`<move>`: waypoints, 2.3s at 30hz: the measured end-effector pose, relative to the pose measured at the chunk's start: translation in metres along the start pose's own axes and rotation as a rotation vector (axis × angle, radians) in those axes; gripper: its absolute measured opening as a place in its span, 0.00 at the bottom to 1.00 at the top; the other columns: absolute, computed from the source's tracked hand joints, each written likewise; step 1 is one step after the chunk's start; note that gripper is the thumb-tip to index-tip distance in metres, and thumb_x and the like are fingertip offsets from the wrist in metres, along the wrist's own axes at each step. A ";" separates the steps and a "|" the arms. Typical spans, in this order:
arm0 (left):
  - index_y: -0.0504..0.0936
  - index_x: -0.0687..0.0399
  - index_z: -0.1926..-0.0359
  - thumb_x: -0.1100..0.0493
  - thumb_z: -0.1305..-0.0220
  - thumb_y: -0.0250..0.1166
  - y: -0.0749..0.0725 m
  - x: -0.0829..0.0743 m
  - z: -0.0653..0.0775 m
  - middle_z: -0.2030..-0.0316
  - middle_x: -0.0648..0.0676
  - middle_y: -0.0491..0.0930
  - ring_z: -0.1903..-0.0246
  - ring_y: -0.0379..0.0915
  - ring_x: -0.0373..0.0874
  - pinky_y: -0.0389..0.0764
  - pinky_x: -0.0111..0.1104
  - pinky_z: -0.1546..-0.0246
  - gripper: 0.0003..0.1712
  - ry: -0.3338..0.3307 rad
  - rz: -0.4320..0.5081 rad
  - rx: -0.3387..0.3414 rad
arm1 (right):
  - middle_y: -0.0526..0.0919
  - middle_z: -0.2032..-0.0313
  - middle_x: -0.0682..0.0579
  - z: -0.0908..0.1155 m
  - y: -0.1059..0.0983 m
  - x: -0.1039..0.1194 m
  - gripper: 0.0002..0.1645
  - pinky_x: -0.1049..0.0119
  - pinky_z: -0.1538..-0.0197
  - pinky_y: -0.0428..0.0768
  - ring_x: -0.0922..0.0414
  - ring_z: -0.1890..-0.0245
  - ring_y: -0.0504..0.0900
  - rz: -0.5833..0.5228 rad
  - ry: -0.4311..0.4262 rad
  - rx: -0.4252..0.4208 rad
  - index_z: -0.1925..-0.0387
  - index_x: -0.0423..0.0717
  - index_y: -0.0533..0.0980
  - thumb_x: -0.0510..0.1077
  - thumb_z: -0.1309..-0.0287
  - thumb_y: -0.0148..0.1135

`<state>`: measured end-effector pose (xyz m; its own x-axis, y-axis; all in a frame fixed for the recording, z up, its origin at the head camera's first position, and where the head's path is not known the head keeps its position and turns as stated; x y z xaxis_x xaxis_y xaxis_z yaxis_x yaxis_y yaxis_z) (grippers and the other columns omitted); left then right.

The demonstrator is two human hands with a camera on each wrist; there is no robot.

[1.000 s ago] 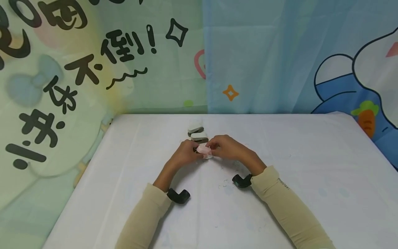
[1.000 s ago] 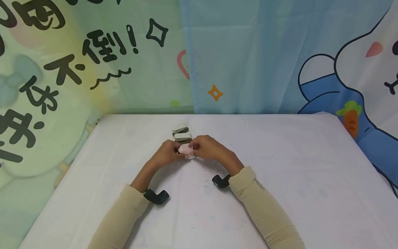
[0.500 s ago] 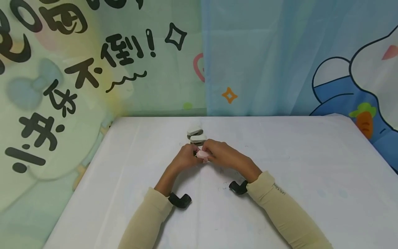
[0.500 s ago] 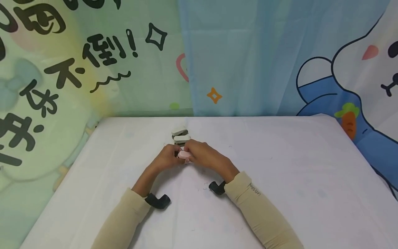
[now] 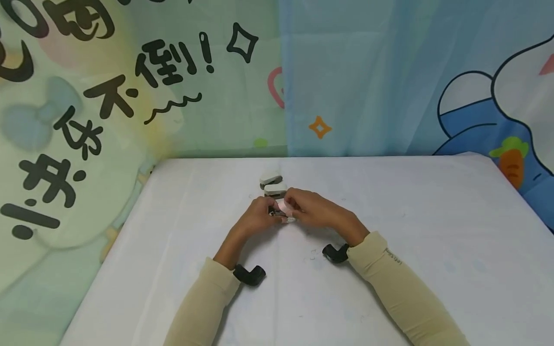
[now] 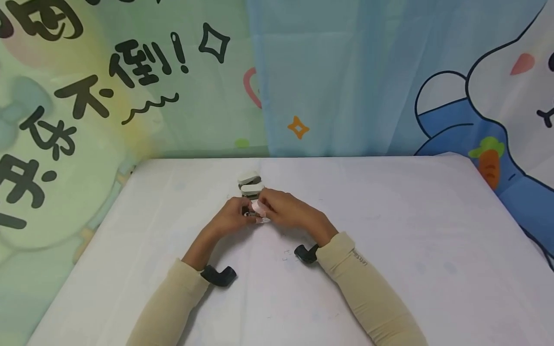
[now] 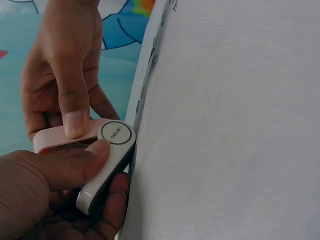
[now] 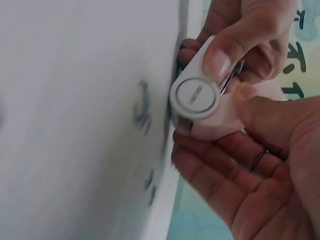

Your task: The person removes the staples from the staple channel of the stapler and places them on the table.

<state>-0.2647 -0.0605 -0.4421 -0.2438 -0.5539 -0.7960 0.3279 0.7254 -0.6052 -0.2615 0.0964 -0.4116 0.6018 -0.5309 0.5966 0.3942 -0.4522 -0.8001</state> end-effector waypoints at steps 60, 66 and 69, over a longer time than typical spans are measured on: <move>0.82 0.57 0.64 0.63 0.45 0.74 0.000 0.012 -0.001 0.67 0.47 0.78 0.66 0.70 0.40 0.72 0.32 0.63 0.09 -0.009 0.001 0.064 | 0.83 0.58 0.49 0.017 -0.009 -0.032 0.13 0.65 0.65 0.74 0.56 0.66 0.75 -0.318 0.104 -0.026 0.56 0.41 0.75 0.32 0.42 0.65; 0.82 0.56 0.64 0.61 0.44 0.73 -0.001 0.017 -0.001 0.66 0.47 0.79 0.65 0.71 0.40 0.72 0.32 0.62 0.09 0.001 -0.009 0.068 | 0.83 0.60 0.52 0.011 -0.006 -0.025 0.11 0.61 0.65 0.74 0.55 0.67 0.75 -0.205 0.088 -0.025 0.55 0.44 0.77 0.35 0.41 0.65; 0.82 0.56 0.64 0.60 0.45 0.74 0.001 0.015 -0.003 0.67 0.47 0.79 0.66 0.71 0.40 0.72 0.33 0.62 0.09 0.003 -0.020 0.073 | 0.82 0.57 0.51 0.014 -0.012 -0.015 0.11 0.58 0.59 0.76 0.53 0.59 0.77 -0.116 0.056 -0.132 0.54 0.42 0.79 0.37 0.38 0.63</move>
<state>-0.2708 -0.0669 -0.4543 -0.2540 -0.5669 -0.7836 0.3886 0.6821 -0.6194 -0.2659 0.1198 -0.4121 0.5167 -0.5071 0.6899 0.3615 -0.6012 -0.7126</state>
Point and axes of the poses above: each hand's wrist, its own z-axis away from the middle knuckle, its own y-axis out of the palm, x = y × z, the point moved 4 cm from there along -z, towards the middle knuckle
